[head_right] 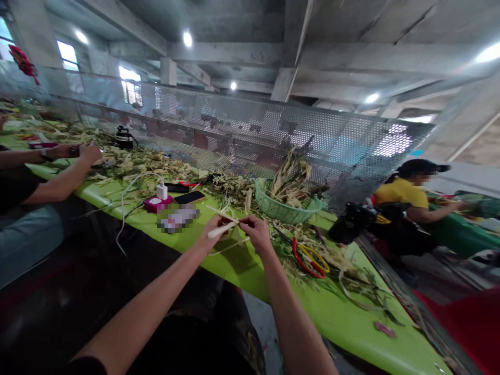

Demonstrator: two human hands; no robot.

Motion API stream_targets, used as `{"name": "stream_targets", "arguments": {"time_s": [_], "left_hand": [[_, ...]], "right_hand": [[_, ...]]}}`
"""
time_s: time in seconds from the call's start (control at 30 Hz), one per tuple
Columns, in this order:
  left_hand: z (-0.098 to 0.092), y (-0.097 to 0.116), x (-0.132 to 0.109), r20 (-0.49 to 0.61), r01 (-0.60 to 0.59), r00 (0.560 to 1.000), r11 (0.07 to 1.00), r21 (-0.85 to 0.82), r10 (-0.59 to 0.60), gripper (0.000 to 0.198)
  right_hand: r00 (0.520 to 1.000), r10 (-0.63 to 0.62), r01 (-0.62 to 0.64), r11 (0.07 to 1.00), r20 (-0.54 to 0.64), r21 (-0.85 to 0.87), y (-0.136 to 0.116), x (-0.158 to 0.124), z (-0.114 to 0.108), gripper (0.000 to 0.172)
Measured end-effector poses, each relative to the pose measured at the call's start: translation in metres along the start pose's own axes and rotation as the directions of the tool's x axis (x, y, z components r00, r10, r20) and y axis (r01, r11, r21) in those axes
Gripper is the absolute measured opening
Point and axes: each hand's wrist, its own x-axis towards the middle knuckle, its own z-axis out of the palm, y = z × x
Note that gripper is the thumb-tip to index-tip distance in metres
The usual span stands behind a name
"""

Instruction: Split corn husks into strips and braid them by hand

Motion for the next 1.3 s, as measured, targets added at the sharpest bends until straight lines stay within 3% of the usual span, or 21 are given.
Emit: {"name": "stream_targets", "arguments": {"time_s": [0.23,0.47,0.63,0.73,0.93,1.3], "left_hand": [[0.002,0.003,-0.001,0.06,-0.031,0.998,1.0,0.002,0.031,0.025],[0.003,0.0,0.001,0.033,-0.054,0.998,0.998,0.024,0.053,0.015],[0.001,-0.005,0.002,0.022,-0.047,0.999,0.997,0.066,0.045,0.013],[0.0,-0.005,0.001,-0.004,-0.042,0.999,0.995,0.088,0.043,0.016],[-0.001,-0.004,0.001,-0.001,-0.064,0.998,0.994,0.092,0.064,0.013],[0.001,-0.01,0.01,0.014,0.011,1.0,0.999,0.039,-0.011,0.014]], "right_hand": [[1.0,-0.028,0.028,0.999,0.009,-0.032,-0.001,0.0,0.002,0.017],[0.998,-0.057,0.056,0.992,-0.011,-0.111,-0.001,-0.001,0.005,0.012],[0.999,-0.024,0.023,0.999,-0.027,-0.047,-0.002,-0.002,0.006,0.011],[0.999,-0.036,0.036,0.999,0.004,-0.016,0.0,-0.001,0.005,0.015],[0.995,-0.067,0.074,0.991,0.07,-0.11,0.003,-0.001,0.004,0.024],[0.998,-0.016,0.016,1.0,0.059,0.006,0.0,-0.001,0.006,0.017]]}}
